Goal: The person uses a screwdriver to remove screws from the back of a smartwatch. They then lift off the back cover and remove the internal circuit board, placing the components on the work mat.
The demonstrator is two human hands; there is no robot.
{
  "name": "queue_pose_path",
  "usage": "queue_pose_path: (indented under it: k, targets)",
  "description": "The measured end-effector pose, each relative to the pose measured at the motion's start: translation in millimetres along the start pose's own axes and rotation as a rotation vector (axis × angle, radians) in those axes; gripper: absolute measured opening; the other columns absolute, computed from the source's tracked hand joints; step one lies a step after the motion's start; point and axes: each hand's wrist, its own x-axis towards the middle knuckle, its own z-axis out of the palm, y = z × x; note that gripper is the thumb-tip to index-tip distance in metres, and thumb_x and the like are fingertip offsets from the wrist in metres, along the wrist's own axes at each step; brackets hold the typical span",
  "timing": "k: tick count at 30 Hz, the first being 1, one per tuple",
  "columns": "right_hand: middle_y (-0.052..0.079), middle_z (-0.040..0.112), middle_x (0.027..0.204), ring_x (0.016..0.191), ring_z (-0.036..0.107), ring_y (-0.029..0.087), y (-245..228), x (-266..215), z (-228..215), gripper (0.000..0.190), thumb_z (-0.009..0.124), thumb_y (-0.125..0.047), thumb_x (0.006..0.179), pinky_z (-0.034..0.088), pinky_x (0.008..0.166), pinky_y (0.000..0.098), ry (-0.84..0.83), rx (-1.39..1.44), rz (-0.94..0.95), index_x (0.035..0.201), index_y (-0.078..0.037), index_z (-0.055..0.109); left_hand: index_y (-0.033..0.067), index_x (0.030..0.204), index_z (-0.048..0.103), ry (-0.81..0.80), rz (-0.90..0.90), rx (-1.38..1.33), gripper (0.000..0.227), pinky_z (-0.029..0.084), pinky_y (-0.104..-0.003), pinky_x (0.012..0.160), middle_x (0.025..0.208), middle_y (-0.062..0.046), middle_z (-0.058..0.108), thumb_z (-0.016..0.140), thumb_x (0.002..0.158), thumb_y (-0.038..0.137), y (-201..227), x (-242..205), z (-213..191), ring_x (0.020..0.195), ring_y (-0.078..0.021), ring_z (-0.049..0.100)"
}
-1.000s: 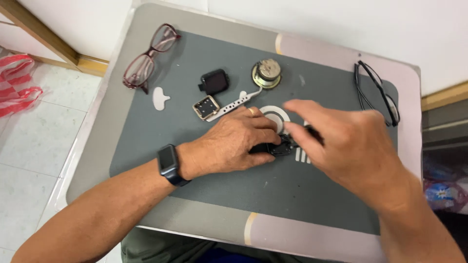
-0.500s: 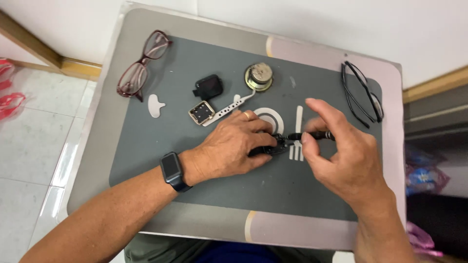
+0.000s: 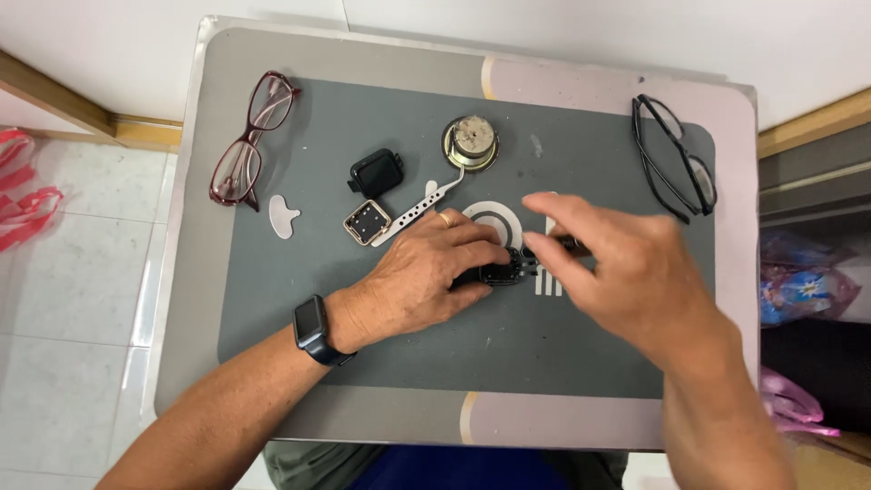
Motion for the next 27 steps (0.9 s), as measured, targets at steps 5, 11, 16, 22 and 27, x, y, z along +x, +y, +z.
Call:
queue_pose_path:
  k: [5,11,16,22,27]
  targets:
    - [0.008,0.077,0.118,0.091,0.076,0.024,4,23,-17,0.041,0.072,-0.007,0.091,0.061,0.074,0.0383,-0.187,0.074,0.03,0.131,-0.005,0.066,0.0094,0.123,0.064,0.049,-0.053,0.031,0.038,0.049,-0.044,0.095,0.129,-0.01,0.065,0.077,0.087,0.008,-3,7,-2,0.1,-0.0317,0.06]
    - [0.001,0.074,0.075,0.058,0.068,0.025,18,35,-9,0.015,0.073,-0.019,0.098,0.045,0.042,0.041,-0.168,-0.108,-0.006,0.109,-0.01,0.072,0.0078,0.115,0.062,0.113,-0.085,0.092,0.028,0.052,-0.042,0.09,0.126,-0.011,0.065,0.076,0.092,0.011,-4,11,0,0.093,-0.0312,0.06]
    - [0.005,0.075,0.11,0.082,0.073,0.027,18,54,-14,0.044,0.062,-0.002,0.091,0.055,0.065,0.0421,-0.346,0.174,-0.002,0.134,-0.009,0.062,0.0062,0.109,0.062,0.132,-0.083,0.11,0.021,0.052,-0.042,0.09,0.125,-0.013,0.065,0.075,0.094,0.012,-3,14,-4,0.089,-0.0319,0.059]
    - [-0.004,0.074,0.081,0.063,0.068,0.018,29,54,0,0.017,0.071,-0.017,0.1,0.044,0.043,0.0361,-0.075,-0.09,-0.072,0.116,-0.012,0.069,0.0052,0.108,0.064,0.097,-0.06,0.128,0.018,0.051,-0.044,0.089,0.124,-0.016,0.065,0.072,0.097,0.017,0,19,-6,0.09,-0.0334,0.06]
    - [0.009,0.077,0.103,0.079,0.074,0.024,31,53,-6,0.049,0.068,0.001,0.091,0.06,0.059,0.0404,-0.199,0.211,-0.084,0.139,-0.002,0.059,0.0043,0.109,0.066,0.117,-0.07,0.209,0.02,0.052,-0.041,0.085,0.122,-0.013,0.067,0.072,0.099,0.021,8,26,-6,0.084,-0.03,0.055]
